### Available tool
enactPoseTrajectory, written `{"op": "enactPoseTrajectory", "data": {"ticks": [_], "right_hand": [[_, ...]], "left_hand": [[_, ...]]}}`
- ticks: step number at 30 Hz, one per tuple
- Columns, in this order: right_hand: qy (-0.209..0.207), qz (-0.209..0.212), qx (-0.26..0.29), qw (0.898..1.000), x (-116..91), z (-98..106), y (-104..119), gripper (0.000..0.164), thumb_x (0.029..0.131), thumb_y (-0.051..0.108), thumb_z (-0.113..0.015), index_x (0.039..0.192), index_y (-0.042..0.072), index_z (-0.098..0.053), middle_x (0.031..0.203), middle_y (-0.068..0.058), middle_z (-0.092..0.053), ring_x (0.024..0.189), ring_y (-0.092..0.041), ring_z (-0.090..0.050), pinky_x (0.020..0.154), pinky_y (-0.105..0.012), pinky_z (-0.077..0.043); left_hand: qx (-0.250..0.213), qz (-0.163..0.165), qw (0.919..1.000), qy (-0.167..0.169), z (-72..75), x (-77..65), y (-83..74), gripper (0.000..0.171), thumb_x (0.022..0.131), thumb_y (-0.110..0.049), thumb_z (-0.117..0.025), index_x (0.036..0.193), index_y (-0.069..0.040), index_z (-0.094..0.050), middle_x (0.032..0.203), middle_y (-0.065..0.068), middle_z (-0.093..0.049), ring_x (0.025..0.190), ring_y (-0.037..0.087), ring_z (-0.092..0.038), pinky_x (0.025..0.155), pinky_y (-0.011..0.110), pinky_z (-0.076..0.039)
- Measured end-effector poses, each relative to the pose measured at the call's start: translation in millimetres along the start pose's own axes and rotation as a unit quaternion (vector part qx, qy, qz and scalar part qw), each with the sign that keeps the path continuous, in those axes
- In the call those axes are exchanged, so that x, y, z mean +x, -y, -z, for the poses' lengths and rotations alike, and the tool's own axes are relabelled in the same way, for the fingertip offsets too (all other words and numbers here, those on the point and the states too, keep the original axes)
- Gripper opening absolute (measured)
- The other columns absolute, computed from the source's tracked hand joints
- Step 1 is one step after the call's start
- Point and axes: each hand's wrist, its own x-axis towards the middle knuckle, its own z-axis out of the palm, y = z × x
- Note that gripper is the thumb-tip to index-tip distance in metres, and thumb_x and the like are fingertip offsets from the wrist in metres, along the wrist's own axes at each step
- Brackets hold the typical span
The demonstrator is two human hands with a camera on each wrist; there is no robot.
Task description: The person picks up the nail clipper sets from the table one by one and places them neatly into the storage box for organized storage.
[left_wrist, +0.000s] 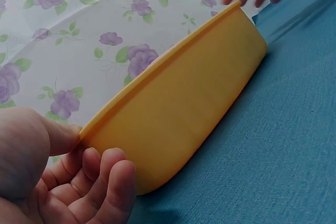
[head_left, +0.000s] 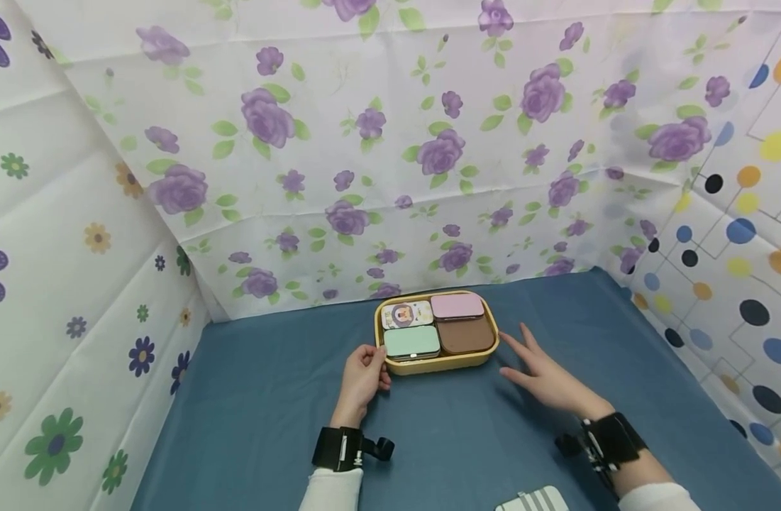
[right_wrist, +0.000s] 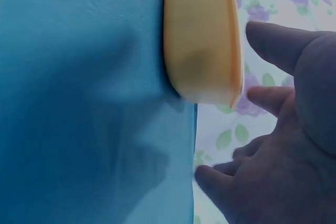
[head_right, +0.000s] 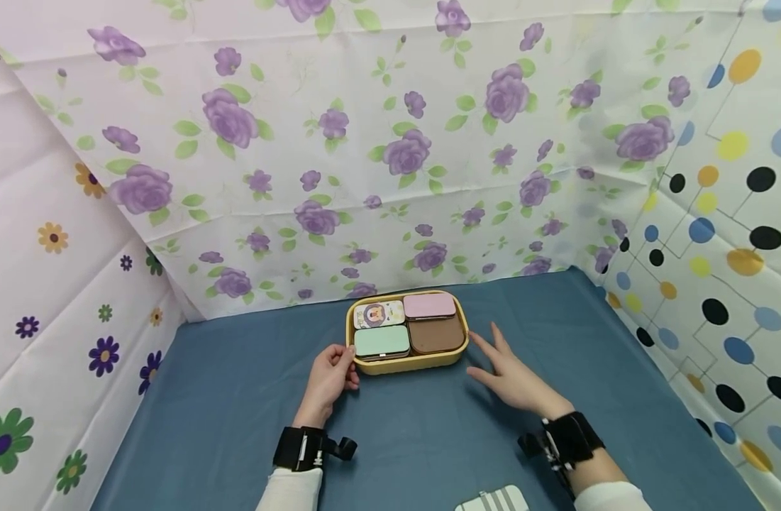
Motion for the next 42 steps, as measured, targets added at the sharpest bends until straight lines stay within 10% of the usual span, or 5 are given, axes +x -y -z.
{"op": "enactPoseTrajectory", "data": {"ticks": [10,16,29,42], "right_hand": [[-0.005,0.008,-0.013,1.0,-52.7,1.0,0.2,0.062,0.107,0.044,-0.066,0.16,0.016,-0.052,0.17,-0.025,-0.032,0.153,-0.054,-0.029,0.111,-0.075,-0.034],[0.113,0.059,0.012,0.992,-83.3,-0.2,11.2,0.061,0.097,0.044,-0.079,0.148,0.015,-0.064,0.142,-0.006,-0.067,0.13,-0.03,-0.063,0.099,-0.049,-0.056],[0.279,0.075,0.035,0.957,-107.5,-33.7,0.0,0.027,0.1,0.035,-0.079,0.125,0.031,-0.071,0.116,0.01,-0.056,0.1,-0.005,-0.052,0.075,-0.033,-0.049],[0.208,0.174,-0.022,0.962,-117.8,-61.6,11.1,0.022,0.106,0.037,-0.07,0.126,0.031,-0.065,0.108,0.017,-0.051,0.084,0.0,-0.043,0.065,-0.025,-0.039]], "left_hand": [[-0.004,-0.006,1.0,0.002,-1.9,3.4,-5.1,0.029,0.111,-0.029,-0.064,0.105,-0.001,-0.061,0.084,0.016,-0.063,0.06,0.017,-0.062,0.056,0.032,-0.058],[-0.007,-0.006,1.0,0.002,-3.5,2.2,-5.3,0.028,0.111,-0.028,-0.063,0.107,0.0,-0.061,0.085,0.018,-0.063,0.059,0.017,-0.062,0.056,0.033,-0.058],[-0.007,0.003,0.9999,-0.01,2.3,-2.8,1.0,0.028,0.112,-0.027,-0.062,0.108,0.001,-0.061,0.085,0.017,-0.064,0.059,0.017,-0.062,0.056,0.034,-0.058],[-0.006,0.0,1.0,0.0,3.9,0.6,3.9,0.028,0.111,-0.03,-0.064,0.105,-0.003,-0.061,0.082,0.013,-0.063,0.06,0.017,-0.062,0.057,0.033,-0.059]]}}
